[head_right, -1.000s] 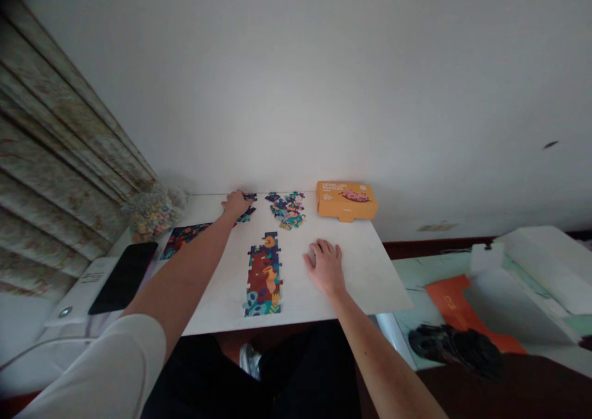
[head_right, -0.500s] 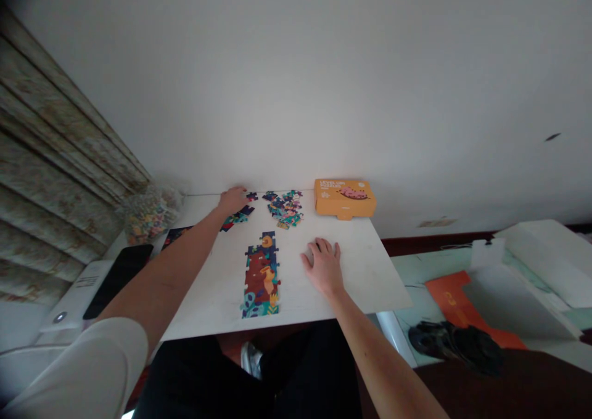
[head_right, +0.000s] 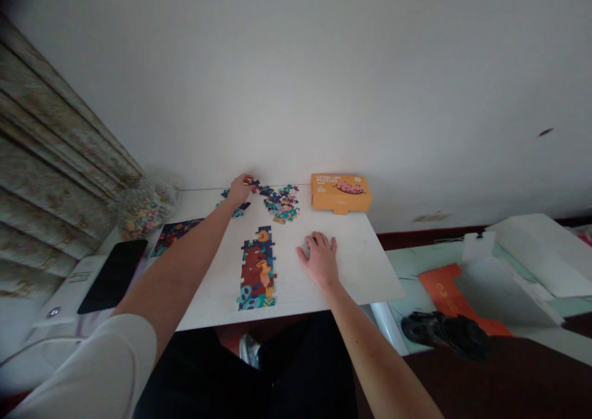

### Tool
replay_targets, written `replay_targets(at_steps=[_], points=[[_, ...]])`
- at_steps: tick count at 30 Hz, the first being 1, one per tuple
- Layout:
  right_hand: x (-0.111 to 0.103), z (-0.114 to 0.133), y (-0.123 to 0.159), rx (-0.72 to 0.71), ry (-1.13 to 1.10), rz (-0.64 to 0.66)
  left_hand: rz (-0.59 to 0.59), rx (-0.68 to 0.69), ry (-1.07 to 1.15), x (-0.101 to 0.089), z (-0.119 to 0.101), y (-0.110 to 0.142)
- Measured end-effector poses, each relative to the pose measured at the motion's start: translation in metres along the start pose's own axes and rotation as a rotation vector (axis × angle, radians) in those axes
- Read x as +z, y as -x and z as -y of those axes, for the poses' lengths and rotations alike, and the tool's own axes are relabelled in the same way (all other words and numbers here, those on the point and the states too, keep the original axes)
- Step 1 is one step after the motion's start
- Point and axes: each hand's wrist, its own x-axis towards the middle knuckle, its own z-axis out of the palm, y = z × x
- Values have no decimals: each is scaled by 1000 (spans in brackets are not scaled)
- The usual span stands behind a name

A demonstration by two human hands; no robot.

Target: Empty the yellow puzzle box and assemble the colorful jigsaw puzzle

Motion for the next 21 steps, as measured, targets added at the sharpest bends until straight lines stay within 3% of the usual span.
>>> replay_targets(at_steps=[2, 5, 9, 11, 14, 21], points=[[0, 0, 0, 4, 0, -1, -134, 29, 287, 7, -19, 13], [-1, 0, 1, 12, -6, -10, -189, 86, 619, 22, -48, 53], [-2, -2, 1, -8, -13, -24, -219, 57, 713, 34, -58, 136], [-1, -3, 0, -13, -16, -32, -193, -2, 671, 29, -45, 175], [-1, -5, 0, -16, -19, -40, -141, -63, 606, 4, -7, 215], [0, -7, 0, -21, -2, -51, -139, -109, 301, -73, 87, 251]])
